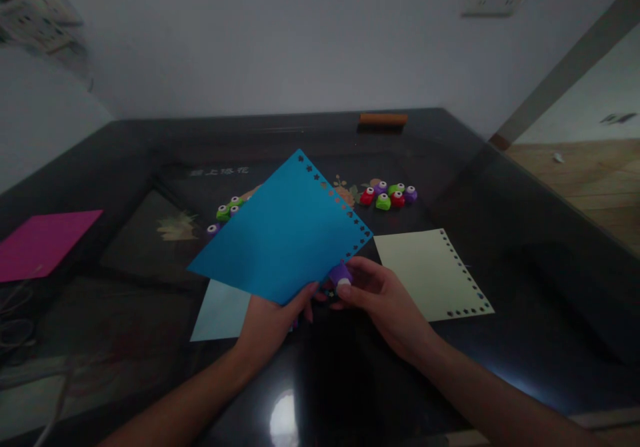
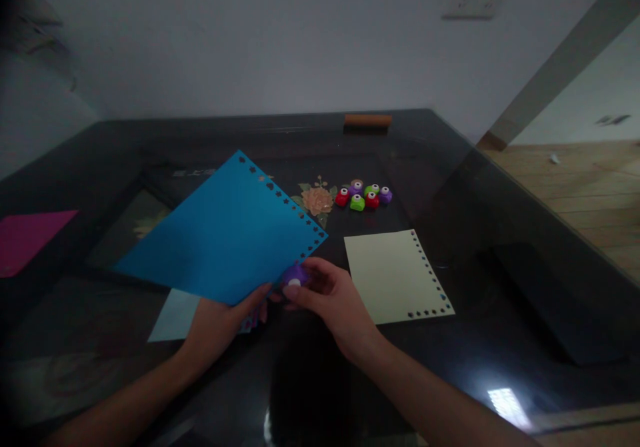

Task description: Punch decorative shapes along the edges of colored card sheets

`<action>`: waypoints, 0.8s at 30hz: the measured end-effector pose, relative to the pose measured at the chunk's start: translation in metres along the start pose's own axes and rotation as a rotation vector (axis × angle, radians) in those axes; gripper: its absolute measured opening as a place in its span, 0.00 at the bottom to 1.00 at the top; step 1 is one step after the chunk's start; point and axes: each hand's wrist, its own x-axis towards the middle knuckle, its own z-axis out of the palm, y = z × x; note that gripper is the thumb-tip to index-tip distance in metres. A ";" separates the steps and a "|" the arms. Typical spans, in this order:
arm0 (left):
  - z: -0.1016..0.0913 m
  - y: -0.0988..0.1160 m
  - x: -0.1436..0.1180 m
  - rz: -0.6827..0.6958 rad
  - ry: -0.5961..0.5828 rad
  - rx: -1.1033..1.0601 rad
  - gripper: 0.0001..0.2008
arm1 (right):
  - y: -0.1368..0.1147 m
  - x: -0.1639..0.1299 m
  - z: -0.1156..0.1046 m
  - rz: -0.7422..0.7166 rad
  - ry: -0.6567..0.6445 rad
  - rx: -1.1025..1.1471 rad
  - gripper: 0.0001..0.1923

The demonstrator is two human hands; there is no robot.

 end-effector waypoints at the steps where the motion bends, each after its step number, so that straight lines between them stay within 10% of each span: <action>1: 0.000 0.000 0.000 0.008 0.001 0.006 0.16 | 0.000 0.000 0.000 -0.007 -0.011 -0.022 0.16; 24: -0.001 0.005 0.000 0.076 -0.047 0.117 0.15 | -0.001 -0.001 0.004 -0.039 -0.007 -0.023 0.15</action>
